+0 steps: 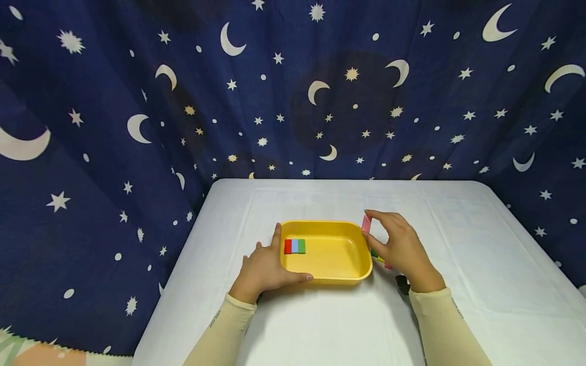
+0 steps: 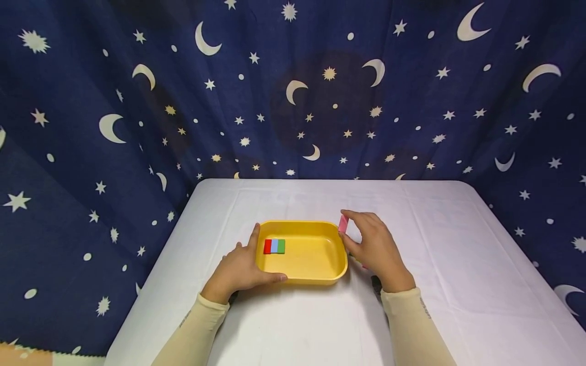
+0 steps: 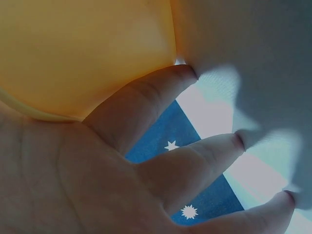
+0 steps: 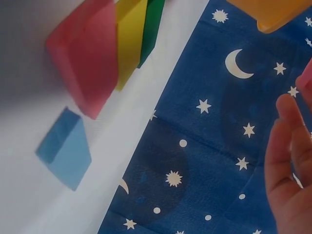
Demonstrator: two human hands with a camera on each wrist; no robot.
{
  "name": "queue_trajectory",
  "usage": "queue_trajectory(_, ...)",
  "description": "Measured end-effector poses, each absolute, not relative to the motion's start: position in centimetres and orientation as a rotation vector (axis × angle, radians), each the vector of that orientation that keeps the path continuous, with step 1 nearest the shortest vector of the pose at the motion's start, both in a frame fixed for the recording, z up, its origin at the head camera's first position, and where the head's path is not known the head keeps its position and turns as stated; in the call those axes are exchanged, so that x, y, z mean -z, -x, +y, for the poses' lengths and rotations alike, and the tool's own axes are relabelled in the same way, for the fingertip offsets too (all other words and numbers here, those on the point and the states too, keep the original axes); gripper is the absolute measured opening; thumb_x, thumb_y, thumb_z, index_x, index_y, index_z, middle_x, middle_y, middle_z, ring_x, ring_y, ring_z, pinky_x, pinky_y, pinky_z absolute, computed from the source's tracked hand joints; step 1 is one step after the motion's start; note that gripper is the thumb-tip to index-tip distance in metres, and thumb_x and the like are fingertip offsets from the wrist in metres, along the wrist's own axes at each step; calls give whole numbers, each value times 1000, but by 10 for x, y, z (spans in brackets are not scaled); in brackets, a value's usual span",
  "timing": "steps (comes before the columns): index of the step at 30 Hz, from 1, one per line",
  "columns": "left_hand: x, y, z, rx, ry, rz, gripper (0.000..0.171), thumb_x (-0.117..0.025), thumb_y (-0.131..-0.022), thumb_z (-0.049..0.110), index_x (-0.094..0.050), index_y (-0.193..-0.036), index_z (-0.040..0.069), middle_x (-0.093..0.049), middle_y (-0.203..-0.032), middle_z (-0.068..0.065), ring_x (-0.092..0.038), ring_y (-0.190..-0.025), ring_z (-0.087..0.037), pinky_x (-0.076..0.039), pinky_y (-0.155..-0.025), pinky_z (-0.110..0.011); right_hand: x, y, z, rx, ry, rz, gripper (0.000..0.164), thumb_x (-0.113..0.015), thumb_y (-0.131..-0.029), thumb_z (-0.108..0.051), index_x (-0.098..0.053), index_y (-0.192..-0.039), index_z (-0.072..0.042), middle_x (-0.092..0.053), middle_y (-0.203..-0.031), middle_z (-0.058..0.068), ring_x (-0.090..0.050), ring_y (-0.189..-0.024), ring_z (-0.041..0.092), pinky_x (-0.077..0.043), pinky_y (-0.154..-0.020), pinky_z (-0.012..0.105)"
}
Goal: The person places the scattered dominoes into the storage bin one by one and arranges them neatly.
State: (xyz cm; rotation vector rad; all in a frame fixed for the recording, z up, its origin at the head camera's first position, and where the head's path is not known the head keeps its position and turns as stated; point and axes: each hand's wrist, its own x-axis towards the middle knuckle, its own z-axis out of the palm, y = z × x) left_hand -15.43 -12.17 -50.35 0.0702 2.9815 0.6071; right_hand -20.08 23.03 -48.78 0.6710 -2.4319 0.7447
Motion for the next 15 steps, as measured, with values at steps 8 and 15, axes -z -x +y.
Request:
queue_trajectory(8,505,155,-122,-606,-75,2987,166,-60,-40,110,-4,-172,25,-67,-140,-12,-47,-140,-52,-36,-98,-85,486,202,225,-736,-722,-2418,64,-91,-84,-18,-66,-143,-13,-71,-129,6,-63,-118,26,-48,-105,51)
queue_trajectory(15,502,155,-121,-604,-67,2975,165,-62,-41,108,-4,-172,25,-67,-139,-11,-47,-140,-52,-36,-98,-85,485,206,220,-716,-775,-2423,61,-89,-85,-19,-66,-141,-11,-70,-130,5,-63,-118,28,-47,-106,50)
